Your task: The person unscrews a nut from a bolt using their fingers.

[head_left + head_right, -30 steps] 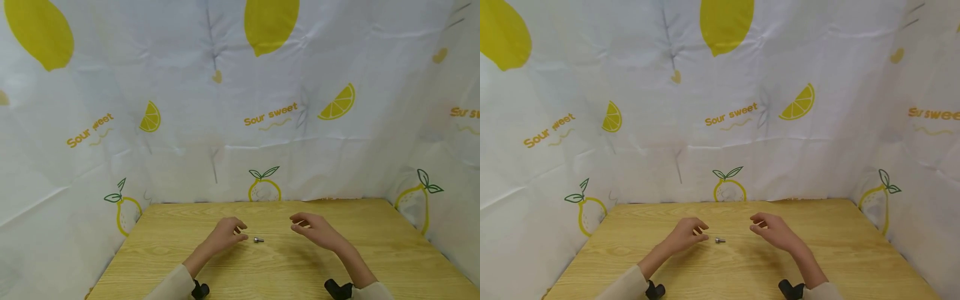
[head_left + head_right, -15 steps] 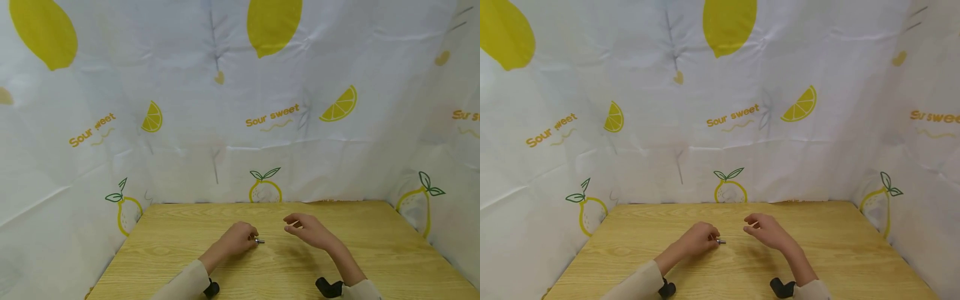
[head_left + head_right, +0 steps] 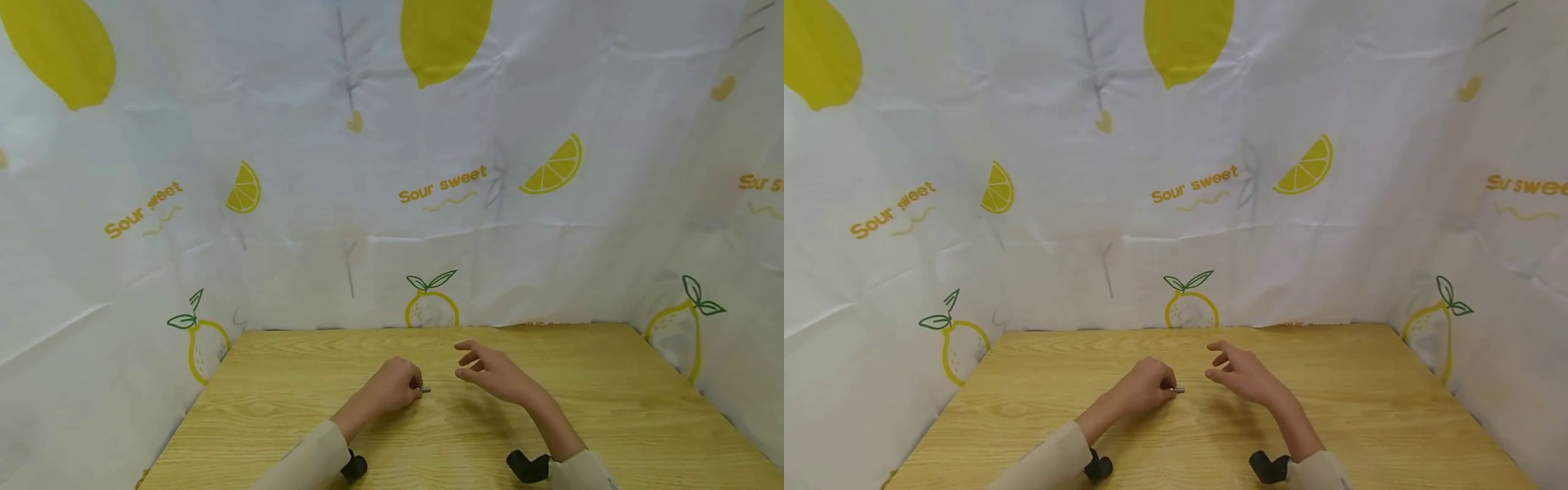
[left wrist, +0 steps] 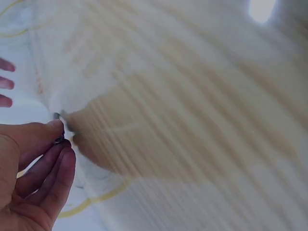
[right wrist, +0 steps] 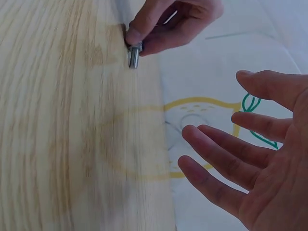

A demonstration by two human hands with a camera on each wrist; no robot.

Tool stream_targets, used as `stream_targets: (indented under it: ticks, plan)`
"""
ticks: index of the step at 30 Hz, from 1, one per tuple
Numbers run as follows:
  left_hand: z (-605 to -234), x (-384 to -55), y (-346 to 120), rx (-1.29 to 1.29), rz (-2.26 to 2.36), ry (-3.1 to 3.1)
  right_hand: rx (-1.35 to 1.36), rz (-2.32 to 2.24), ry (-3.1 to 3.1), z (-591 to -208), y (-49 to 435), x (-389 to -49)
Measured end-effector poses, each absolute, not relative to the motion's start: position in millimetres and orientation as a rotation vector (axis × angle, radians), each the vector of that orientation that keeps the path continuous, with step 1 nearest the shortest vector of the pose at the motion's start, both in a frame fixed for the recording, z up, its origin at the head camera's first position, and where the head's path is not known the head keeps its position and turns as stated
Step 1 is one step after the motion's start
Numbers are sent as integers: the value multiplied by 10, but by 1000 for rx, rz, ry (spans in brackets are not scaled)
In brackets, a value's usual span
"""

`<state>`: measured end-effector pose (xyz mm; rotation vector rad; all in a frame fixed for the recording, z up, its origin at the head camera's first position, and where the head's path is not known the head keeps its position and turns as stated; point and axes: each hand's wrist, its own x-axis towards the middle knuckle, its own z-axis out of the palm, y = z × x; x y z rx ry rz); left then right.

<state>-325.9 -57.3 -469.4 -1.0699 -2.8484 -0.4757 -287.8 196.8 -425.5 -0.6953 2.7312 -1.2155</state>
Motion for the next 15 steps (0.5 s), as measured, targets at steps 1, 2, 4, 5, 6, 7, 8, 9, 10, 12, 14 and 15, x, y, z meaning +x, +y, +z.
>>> stream_targets:
  ticks: [1, 2, 4, 5, 6, 7, 8, 9, 10, 12, 14, 15]
  plan:
    - [-4691, -3266, -570, -1048, -515, -2855, -700, -1221, 2724, -4255, 1952, -2883]
    - [-4689, -3273, -567, -1026, -560, -2859, -704, -1228, 2716, -4253, 1935, -2887]
    - [-4690, -3292, -569, -990, -659, -2861, -714, -1239, 2706, -4244, 1899, -2897]
    - [-4693, -3301, -573, -975, -715, -2863, -716, -1242, 2705, -4234, 1880, -2900]
    - [-4693, -3309, -577, -960, -757, -2862, -724, -1243, 2705, -4224, 1859, -2901]
    - [-4686, -3312, -581, -950, -799, -2856, -727, -1244, 2706, -4214, 1838, -2906]
    - [-4682, -3316, -585, -940, -830, -2846, -732, -1245, 2706, -4201, 1818, -2910]
    - [-4674, -3316, -590, -929, -861, -2835, -741, -1243, 2710, -4187, 1800, -2913]
    - [-4662, -3311, -593, -915, -897, -2823, -750, -1244, 2714, -4171, 1782, -2914]
    - [-4624, -3294, -600, -900, -952, -2781, -768, -1249, 2721, -4134, 1751, -2916]
    - [-4572, -3264, -609, -885, -1025, -2740, -788, -1262, 2723, -4088, 1724, -2912]
    - [-4537, -3243, -614, -878, -1067, -2719, -798, -1271, 2724, -4062, 1713, -2909]
